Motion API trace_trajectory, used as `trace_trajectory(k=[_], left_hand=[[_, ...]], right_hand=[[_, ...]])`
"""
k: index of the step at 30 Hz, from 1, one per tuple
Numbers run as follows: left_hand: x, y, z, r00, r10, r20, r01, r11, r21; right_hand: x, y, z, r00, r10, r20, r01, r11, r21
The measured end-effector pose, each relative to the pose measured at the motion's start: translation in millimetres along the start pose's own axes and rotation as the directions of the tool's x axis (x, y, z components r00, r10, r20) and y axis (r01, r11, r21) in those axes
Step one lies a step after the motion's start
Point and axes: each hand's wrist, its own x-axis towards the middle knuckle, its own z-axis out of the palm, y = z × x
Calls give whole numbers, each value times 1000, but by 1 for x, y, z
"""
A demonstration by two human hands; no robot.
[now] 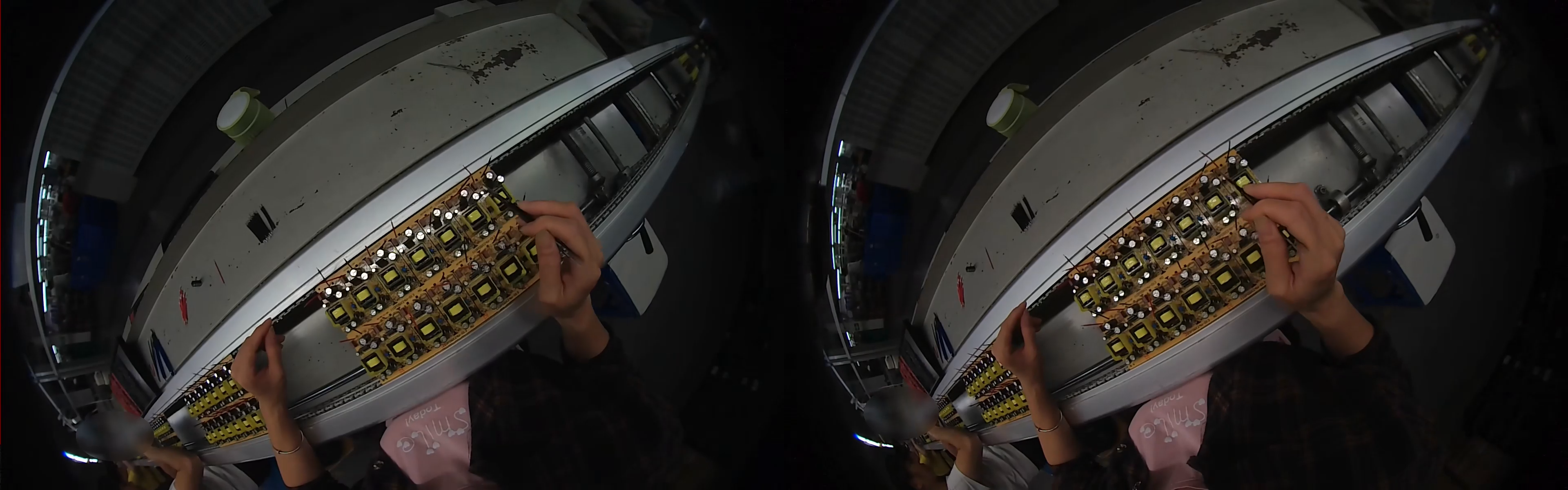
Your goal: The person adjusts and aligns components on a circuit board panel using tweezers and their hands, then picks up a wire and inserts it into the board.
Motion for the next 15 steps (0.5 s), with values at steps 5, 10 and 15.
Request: trace_trajectory(k=[5, 10, 15], left_hand=[[0, -1, -1, 1000, 11, 7, -11, 1000, 8], [1, -1, -1, 1000, 20, 13, -20, 1000, 0], [2, 1, -1, 1000, -4, 15, 4, 1000, -24]], right_hand=[[2, 6, -3, 1000, 27, 13, -27, 999, -26], [5, 13, -14, 997, -13, -74, 12, 1000, -14], [-2, 15, -24, 994, -5, -109, 9, 1000, 29]])
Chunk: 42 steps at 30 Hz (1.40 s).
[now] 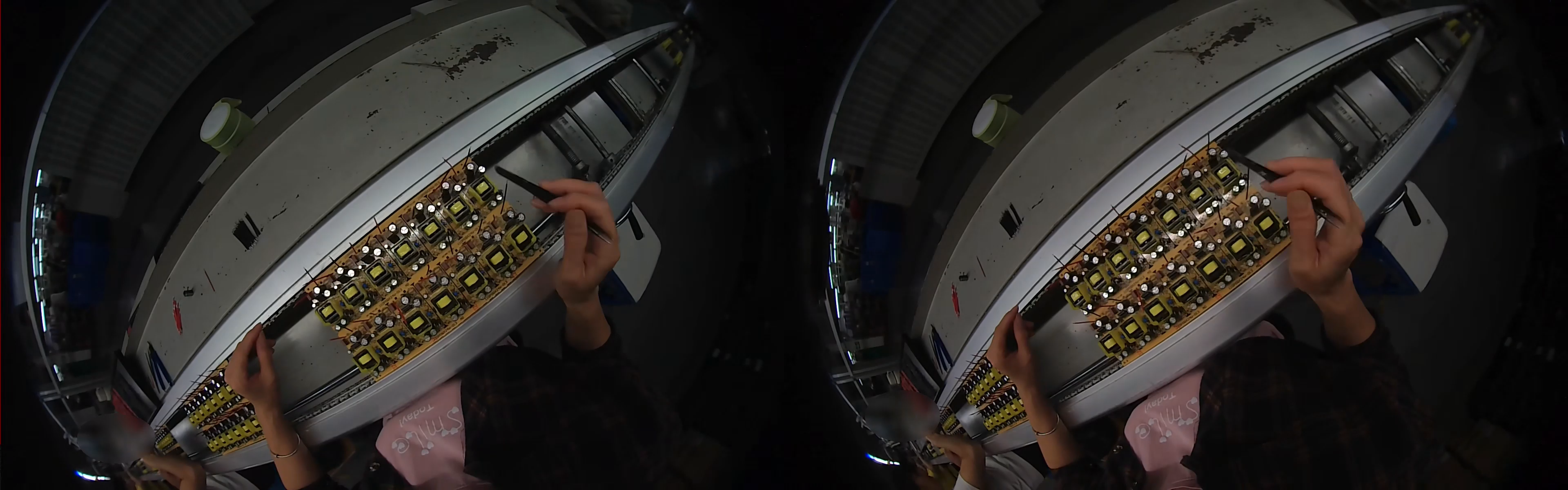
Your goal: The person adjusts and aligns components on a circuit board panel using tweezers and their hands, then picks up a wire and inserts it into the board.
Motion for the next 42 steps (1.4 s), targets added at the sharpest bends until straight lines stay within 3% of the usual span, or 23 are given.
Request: trace_trajectory(k=[3, 9, 13, 19, 23, 28, 34, 38, 42], left_hand=[[1, 2, -1, 1000, -2, 7, 1, 1000, 9], [1, 3, -2, 1000, -13, 24, 12, 1000, 23], [1, 1, -2, 1000, 1, 25, -1, 1000, 5], [2, -2, -7, 998, -13, 65, 12, 1000, 3], [3, -1, -7, 999, -9, 41, 9, 1000, -9], [4, -4, -9, 999, 0, 50, 1, 1000, -25], [3, -8, -12, 999, 15, 38, -15, 1000, 6], [2, -9, -11, 998, 45, 46, -45, 999, -6], [-2, -18, -16, 998, 60, 35, -59, 998, -21]], right_hand=[[-8, -4, -8, 996, -59, -70, 72, 980, 188], [-20, -7, -10, 999, -13, -48, 22, 982, 189], [-17, -7, -6, 997, -77, 17, 76, 995, 59], [-20, -18, -1, 979, -198, 50, 190, 972, 138], [-23, -25, 4, 968, -93, 231, 81, 995, 61], [-29, -27, 6, 980, -128, 149, 105, 982, 154], [-29, -33, 22, 961, -205, 187, 178, 972, 153], [-33, -37, 22, 965, -146, 216, 109, 978, 176], [-40, -52, 33, 943, -185, 277, 134, 972, 194]])
